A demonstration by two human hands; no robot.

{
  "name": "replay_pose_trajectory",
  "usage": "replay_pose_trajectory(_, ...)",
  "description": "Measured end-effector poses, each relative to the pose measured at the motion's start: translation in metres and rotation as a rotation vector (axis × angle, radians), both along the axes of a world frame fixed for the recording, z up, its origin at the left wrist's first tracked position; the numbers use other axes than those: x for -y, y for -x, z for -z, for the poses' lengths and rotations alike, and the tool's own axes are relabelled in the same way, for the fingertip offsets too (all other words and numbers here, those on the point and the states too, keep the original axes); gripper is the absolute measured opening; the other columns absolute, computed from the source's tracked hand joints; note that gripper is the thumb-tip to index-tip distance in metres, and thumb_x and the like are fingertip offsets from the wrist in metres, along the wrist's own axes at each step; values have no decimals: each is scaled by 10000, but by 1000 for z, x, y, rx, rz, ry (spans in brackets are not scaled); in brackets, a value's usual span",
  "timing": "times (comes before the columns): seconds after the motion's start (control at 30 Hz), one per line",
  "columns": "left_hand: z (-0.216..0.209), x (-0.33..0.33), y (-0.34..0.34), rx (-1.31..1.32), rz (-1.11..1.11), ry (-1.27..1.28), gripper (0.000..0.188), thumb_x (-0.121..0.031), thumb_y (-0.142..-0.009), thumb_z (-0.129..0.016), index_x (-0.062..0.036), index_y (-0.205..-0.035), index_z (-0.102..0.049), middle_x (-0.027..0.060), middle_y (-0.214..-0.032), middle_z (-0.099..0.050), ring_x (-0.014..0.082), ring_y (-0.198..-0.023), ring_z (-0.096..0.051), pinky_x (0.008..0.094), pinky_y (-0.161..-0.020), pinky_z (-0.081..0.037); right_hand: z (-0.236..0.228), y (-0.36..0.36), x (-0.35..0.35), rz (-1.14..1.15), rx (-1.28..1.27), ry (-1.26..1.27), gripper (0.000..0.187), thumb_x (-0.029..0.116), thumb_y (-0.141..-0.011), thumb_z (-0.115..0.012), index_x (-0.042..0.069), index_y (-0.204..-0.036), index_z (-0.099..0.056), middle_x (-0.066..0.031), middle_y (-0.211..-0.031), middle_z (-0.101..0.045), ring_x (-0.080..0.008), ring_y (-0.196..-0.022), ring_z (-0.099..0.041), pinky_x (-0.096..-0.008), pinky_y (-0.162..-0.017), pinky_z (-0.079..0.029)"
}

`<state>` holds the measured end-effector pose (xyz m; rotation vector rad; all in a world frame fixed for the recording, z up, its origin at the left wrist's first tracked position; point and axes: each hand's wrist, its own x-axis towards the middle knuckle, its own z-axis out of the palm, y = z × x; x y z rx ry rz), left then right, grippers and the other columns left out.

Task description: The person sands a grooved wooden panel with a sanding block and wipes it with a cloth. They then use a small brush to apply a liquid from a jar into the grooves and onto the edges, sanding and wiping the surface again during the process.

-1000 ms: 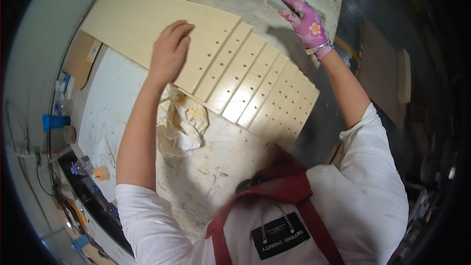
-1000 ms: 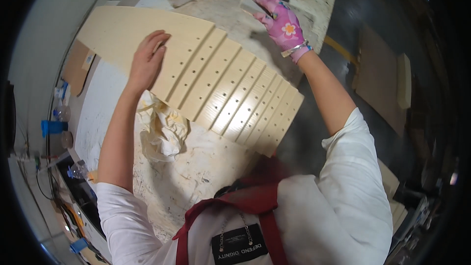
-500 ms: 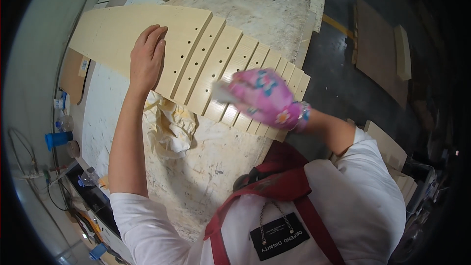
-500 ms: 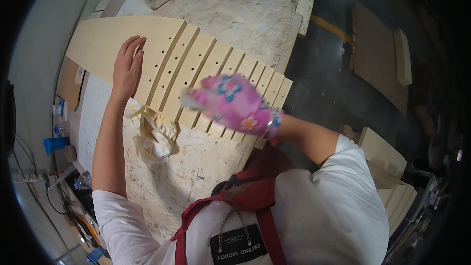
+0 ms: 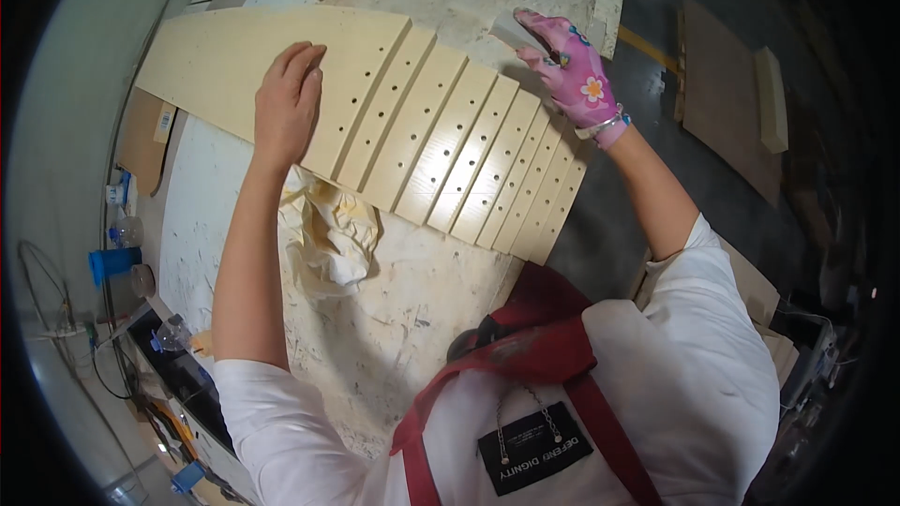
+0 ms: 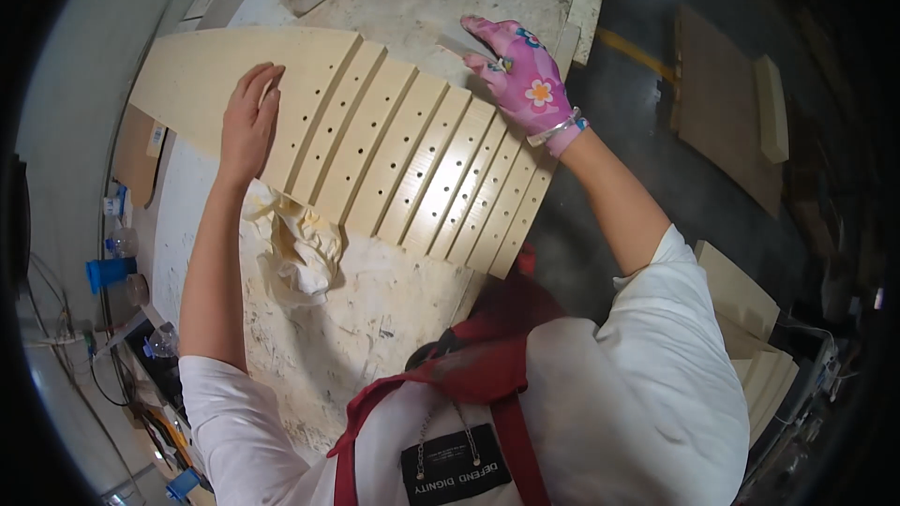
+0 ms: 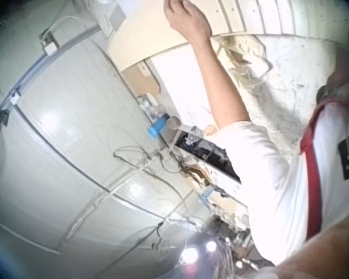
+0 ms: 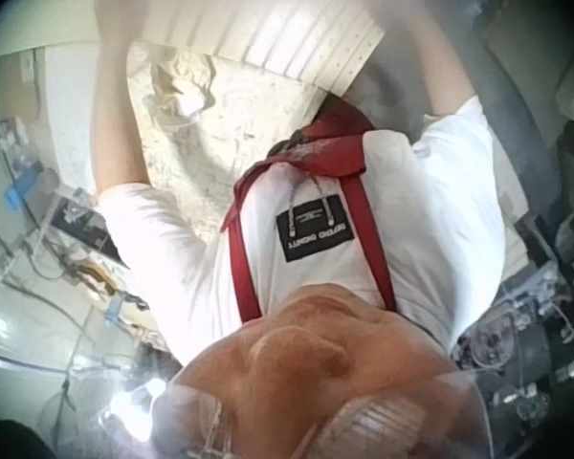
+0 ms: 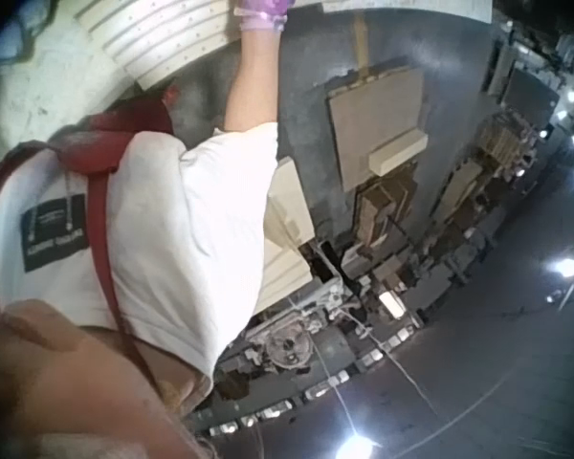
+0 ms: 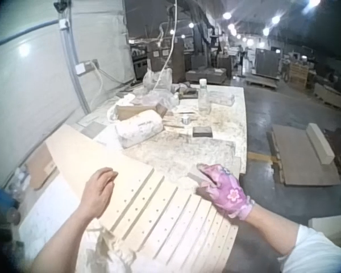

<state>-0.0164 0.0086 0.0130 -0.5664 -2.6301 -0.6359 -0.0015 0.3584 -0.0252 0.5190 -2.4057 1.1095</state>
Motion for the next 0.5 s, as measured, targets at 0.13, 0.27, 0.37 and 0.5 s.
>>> replay_pose_trajectory(0.13, -2, 0, -1, 32, -8, -19, 283, -151, -898, -497, -75, -1150, -600, 117, -1215, -564, 304, -1081, -557, 372, -918, -447, 3, -22, -3, -36, 93, 134, 413, 189, -825, -644, 47, -1208, -582, -141, -1216, -588, -311, -1079, -565, -346, -943, -441)
replay_pose_trajectory(0.27, -1, 3, 0, 38, -22, 5, 289, -168, -909, -485, -78, -1161, -594, 117, -1222, -559, 304, -1085, -553, 374, -923, -442, 15, -39, -8, -16, 99, 333, 421, 212, -847, -645, 2, -1204, -570, -154, -1186, -597, -270, -1087, -575, -325, -937, -440)
replay_pose_trajectory(0.37, 3, 5, 0, 16, -9, 31, 296, -185, -919, -473, -79, -1171, -588, 117, -1230, -553, 302, -1092, -549, 375, -929, -437, 0, -78, 9, -65, 90, 93, 418, 243, -855, -648, -16, -1174, -574, -163, -1101, -603, -262, -1012, -596, -346, -873, -475)
replay_pose_trajectory(0.5, 0, -1, 1, 24, -16, 39, 303, -189, -922, -468, -80, -1179, -583, 117, -1238, -548, 306, -1098, -544, 375, -935, -432, 13, -107, 55, -368, -93, -127, 371, 255, -858, -601, 112, -1198, -564, -105, -1084, -600, -254, -943, -606, -346, -844, -496)
